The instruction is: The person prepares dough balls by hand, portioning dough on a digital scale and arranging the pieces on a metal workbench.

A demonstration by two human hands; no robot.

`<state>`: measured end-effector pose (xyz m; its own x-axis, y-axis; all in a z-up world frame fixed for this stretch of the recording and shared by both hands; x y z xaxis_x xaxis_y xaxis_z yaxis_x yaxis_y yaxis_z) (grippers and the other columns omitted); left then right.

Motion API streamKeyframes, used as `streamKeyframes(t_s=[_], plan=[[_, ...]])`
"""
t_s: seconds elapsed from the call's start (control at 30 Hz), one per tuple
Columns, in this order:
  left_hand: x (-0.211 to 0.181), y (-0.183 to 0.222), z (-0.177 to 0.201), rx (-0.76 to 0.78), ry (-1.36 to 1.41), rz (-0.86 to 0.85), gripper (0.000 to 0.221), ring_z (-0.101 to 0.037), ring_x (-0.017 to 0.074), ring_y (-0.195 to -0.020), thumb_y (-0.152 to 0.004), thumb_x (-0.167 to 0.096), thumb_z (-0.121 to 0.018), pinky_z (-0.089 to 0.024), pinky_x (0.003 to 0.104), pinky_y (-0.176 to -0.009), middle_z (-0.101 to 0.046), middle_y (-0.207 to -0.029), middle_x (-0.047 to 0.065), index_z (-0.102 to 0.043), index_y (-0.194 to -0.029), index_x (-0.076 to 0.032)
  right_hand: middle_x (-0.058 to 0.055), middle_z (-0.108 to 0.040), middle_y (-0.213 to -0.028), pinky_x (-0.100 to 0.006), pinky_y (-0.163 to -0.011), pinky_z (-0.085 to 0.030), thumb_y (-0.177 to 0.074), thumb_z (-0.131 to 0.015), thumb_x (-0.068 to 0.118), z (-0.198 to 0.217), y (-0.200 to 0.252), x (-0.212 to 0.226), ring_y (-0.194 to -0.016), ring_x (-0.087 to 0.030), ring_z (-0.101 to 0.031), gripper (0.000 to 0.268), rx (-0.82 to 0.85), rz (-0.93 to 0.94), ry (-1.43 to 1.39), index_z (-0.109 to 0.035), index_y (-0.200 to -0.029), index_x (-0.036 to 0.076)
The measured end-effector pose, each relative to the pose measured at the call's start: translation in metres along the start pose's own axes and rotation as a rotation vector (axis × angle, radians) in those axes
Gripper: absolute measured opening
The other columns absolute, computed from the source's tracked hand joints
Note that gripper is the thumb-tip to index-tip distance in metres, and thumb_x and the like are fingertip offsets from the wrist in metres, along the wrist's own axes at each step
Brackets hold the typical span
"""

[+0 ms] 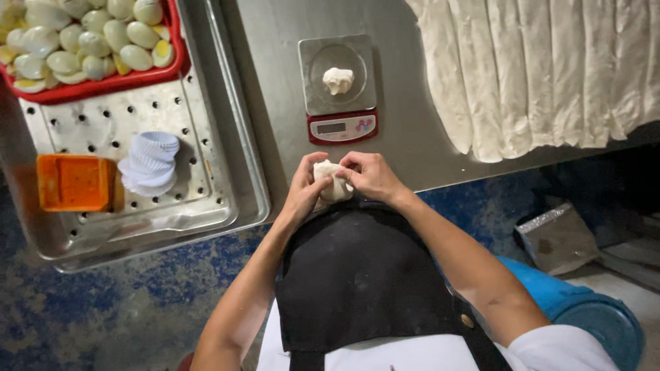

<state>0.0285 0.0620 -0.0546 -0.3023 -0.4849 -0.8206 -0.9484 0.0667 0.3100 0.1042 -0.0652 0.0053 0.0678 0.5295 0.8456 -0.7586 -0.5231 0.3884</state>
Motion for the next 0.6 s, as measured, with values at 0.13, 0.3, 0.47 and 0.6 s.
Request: streamKeyframes(t_s=[0.13, 0.3, 0.47, 0.6], plan=[[0.009, -0.005, 0.007, -0.125, -0.118, -0.010, 0.056, -0.067, 0.0187, -0.106, -0.091, 0.002, -0.063, -0.058, 0.033, -0.088, -0.065, -0.117, 0.012, -0.042, -0.142, -0.007, 0.002, -0.075, -0.097, -0.027, -0.069, -0.057, -0.088, -0.073, 0.019, -0.013, 0.012, -0.005, -0.083, -0.004, -0.069, 0.035, 0.119, 0.007, -0.566, -0.063, -0.120, 0.008], [-0.005, -0.007, -0.011, -0.029, -0.065, -0.058, 0.060, -0.065, 0.0189, -0.111, -0.089, 0.004, -0.065, -0.057, 0.034, -0.095, -0.064, -0.120, 0.012, -0.043, -0.144, -0.006, -0.005, -0.075, -0.082, -0.028, -0.066, -0.054, -0.090, -0.077, 0.019, 0.008, 0.009, -0.013, -0.072, -0.010, -0.066, 0.023, -0.033, 0.018, 0.020, -0.075, -0.103, 0.000], [-0.034, 0.005, -0.031, -0.024, -0.621, -0.210, 0.071, -0.066, 0.0267, -0.107, -0.087, -0.002, -0.076, -0.054, 0.037, -0.092, -0.065, -0.115, 0.017, -0.037, -0.146, -0.008, -0.003, -0.074, -0.082, -0.027, -0.066, -0.055, -0.094, -0.073, 0.020, 0.005, 0.006, -0.016, -0.073, -0.008, -0.066, 0.022, 0.007, -0.031, -0.101, -0.073, -0.103, 0.000], [-0.039, 0.000, -0.038, -0.038, -0.602, -0.131, 0.072, -0.073, 0.0269, -0.105, -0.092, -0.007, -0.068, -0.058, 0.036, -0.089, -0.071, -0.115, 0.016, -0.031, -0.154, -0.012, 0.001, -0.072, -0.090, -0.026, -0.070, -0.056, -0.090, -0.075, 0.019, -0.001, 0.003, -0.009, -0.080, -0.006, -0.066, 0.030, 0.075, 0.036, -0.226, -0.065, -0.114, 0.002]])
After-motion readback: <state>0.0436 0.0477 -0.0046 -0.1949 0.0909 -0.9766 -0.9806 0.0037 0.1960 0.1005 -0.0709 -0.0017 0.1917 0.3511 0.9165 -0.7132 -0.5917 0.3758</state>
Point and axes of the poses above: each hand's wrist, its own y-axis away from the middle knuckle, its own z-axis out of the back of the hand, x = y × z, the point moved 9 cm from there along -y, towards the middle knuckle
